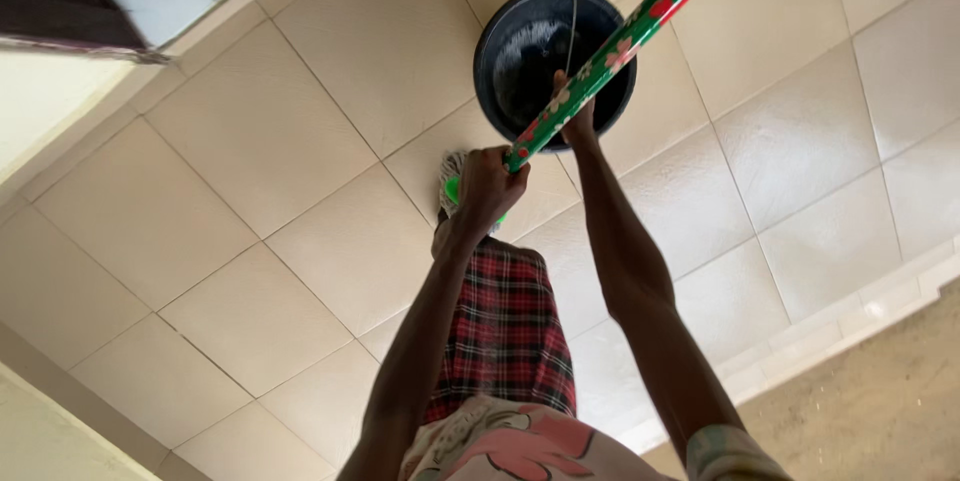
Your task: The person mops a tiled floor using a mop, periodically dipping and wringing the mop in a bucket of water.
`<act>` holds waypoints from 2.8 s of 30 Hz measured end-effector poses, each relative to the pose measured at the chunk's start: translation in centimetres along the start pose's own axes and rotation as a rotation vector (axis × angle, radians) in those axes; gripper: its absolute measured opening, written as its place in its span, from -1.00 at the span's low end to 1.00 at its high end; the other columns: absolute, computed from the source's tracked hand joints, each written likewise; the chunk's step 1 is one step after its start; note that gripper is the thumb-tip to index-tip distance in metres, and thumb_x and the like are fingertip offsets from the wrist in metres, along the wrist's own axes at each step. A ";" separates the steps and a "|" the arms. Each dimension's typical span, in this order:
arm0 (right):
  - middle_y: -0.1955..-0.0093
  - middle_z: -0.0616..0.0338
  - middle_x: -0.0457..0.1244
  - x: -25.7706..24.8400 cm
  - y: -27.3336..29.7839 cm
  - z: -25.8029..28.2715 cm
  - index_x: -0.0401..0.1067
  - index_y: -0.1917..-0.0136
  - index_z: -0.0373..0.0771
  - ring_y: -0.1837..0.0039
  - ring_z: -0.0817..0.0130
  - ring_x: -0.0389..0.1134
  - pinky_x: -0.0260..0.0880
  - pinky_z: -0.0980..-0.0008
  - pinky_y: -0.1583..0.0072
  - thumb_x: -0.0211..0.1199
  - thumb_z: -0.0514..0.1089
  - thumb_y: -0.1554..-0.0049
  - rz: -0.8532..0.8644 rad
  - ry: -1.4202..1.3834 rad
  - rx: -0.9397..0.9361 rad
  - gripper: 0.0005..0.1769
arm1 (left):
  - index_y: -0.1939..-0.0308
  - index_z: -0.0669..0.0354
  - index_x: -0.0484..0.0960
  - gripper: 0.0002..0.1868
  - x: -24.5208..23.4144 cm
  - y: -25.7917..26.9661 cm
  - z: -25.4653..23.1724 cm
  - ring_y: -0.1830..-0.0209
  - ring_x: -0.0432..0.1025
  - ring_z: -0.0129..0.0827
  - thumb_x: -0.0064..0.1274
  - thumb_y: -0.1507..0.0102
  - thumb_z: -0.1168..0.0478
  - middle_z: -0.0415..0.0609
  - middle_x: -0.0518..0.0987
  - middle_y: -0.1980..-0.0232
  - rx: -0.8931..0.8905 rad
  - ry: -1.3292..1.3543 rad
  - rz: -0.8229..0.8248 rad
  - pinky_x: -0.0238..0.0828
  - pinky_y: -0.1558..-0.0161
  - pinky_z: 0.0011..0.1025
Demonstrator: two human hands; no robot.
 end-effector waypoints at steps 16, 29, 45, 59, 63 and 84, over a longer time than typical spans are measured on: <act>0.39 0.24 0.34 18.5 22.3 11.8 0.41 0.22 -0.24 0.35 0.51 0.40 0.38 0.39 0.33 0.16 0.18 -0.26 0.204 0.137 0.403 -0.54 | 0.52 0.21 0.63 -0.73 -12.1 14.3 8.8 0.71 0.41 -0.06 0.28 -0.16 0.12 0.09 0.49 0.66 -0.253 -0.263 -0.213 0.31 0.58 -0.11; 0.37 0.22 0.24 39.0 36.4 -1.4 0.33 0.26 -0.17 0.33 0.35 0.34 0.46 0.23 0.23 0.31 -0.02 -0.22 0.216 -0.575 0.592 -0.69 | 0.06 0.38 0.64 -0.56 -23.1 25.3 25.5 0.27 0.61 -0.06 0.27 -0.02 0.24 0.12 0.65 -0.09 -0.100 -0.316 -0.232 0.52 0.33 -0.18; -0.07 0.08 0.34 41.5 44.0 18.2 0.39 -0.24 -0.23 -0.06 0.28 0.41 0.47 0.25 -0.10 0.25 -0.17 -0.12 0.440 -0.806 0.474 -0.60 | 0.29 0.23 0.67 -0.77 -29.7 32.9 24.5 0.40 0.54 -0.08 0.30 -0.03 0.24 0.04 0.61 0.20 0.007 -0.426 -0.153 0.47 0.38 -0.18; 0.41 0.32 0.03 4.4 44.8 37.8 0.21 0.27 -0.10 0.39 0.51 0.02 0.10 0.39 0.29 0.21 -0.15 -0.27 -0.509 -0.775 0.069 -0.70 | 0.48 0.20 0.56 -0.67 -14.1 35.7 8.2 0.59 0.44 -0.13 0.21 -0.29 0.09 0.05 0.50 0.55 0.149 -0.225 0.362 0.40 0.41 -0.17; 0.49 0.30 -0.01 -0.9 46.0 39.3 0.17 0.35 -0.11 0.49 0.53 -0.05 -0.01 0.41 0.39 0.14 -0.09 -0.26 -0.647 -0.800 -0.058 -0.64 | 0.58 0.19 0.56 -0.61 -6.1 30.2 -5.4 0.55 0.47 -0.08 0.28 -0.15 -0.01 0.06 0.51 0.63 0.304 -0.167 0.392 0.43 0.37 -0.10; -0.17 -0.12 0.37 -18.6 44.7 37.1 0.36 -0.09 -0.30 -0.39 0.05 0.36 0.23 0.01 -0.50 0.22 -0.24 -0.25 -0.654 -0.462 -0.275 -0.85 | -0.25 0.28 0.39 -0.08 15.7 19.1 -20.1 -0.26 0.38 0.06 0.46 0.12 0.09 0.20 0.44 -0.24 0.708 -0.502 0.574 0.35 -0.08 0.09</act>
Point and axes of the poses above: each hand's wrist, its own y-axis away from the middle knuckle, its own x-axis out of the palm, z = x × y, the point moved 10 cm from there along -y, towards the middle knuckle
